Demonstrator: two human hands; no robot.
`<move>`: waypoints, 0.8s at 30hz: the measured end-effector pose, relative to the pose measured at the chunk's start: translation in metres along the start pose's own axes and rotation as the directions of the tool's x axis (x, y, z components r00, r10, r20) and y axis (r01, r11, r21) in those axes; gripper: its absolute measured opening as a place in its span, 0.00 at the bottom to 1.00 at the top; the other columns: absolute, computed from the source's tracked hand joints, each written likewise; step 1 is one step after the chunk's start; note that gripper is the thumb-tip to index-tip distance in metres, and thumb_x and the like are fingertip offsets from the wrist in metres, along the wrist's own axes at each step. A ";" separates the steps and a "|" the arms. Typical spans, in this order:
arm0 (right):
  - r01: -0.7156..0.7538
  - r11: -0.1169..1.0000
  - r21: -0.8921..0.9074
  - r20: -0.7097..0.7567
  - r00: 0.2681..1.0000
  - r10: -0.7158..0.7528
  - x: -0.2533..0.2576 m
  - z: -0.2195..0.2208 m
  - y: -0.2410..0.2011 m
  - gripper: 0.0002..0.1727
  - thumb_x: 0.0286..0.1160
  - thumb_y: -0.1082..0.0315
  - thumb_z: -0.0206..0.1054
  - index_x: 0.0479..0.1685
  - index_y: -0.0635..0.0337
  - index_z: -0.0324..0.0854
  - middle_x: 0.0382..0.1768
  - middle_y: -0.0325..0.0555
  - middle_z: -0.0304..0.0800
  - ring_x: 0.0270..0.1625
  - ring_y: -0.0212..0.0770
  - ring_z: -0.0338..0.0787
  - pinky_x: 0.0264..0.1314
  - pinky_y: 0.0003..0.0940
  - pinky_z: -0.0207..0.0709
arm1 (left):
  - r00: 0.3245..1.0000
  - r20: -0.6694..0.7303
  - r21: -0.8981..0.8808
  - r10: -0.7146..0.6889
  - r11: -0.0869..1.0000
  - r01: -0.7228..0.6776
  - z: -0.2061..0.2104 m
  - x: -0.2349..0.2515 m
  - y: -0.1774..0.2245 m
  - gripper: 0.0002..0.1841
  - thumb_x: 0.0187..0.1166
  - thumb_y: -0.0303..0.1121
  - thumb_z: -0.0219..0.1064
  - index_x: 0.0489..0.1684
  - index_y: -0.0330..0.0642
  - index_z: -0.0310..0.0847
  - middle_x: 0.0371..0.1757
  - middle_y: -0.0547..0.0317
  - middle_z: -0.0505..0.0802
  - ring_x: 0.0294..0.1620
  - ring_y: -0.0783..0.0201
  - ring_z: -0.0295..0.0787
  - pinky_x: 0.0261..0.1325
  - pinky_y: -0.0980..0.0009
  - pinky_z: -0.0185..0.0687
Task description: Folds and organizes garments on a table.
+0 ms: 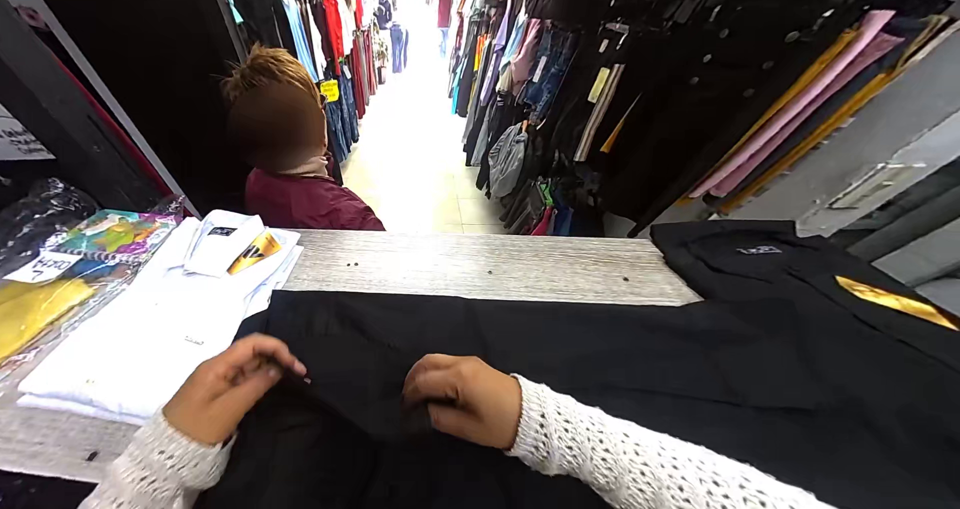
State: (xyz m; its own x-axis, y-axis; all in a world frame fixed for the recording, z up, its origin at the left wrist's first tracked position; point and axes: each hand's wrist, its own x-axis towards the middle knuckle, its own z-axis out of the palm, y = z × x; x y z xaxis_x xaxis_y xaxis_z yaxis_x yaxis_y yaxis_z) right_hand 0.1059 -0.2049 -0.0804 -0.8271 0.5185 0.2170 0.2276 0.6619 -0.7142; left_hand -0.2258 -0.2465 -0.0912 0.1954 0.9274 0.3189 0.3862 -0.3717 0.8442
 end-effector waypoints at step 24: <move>-0.092 0.835 -0.543 -0.239 0.970 -0.049 0.026 0.022 -0.003 0.34 0.83 0.46 0.61 0.79 0.61 0.76 0.81 0.55 0.76 0.84 0.55 0.74 0.79 0.62 0.70 | 0.991 0.048 0.761 0.124 0.638 -0.117 0.036 0.009 -0.001 0.32 0.85 0.49 0.53 0.72 0.28 0.80 0.70 0.33 0.87 0.70 0.35 0.85 0.69 0.35 0.78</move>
State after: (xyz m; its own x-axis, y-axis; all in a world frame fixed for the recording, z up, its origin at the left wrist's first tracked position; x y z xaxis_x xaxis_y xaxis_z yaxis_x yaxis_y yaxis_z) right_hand 0.0726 -0.2051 -0.0870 -0.6903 0.5998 0.4045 0.5451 0.7989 -0.2544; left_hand -0.1924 -0.2396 -0.1044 0.2850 0.8712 0.3998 0.9099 -0.3770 0.1730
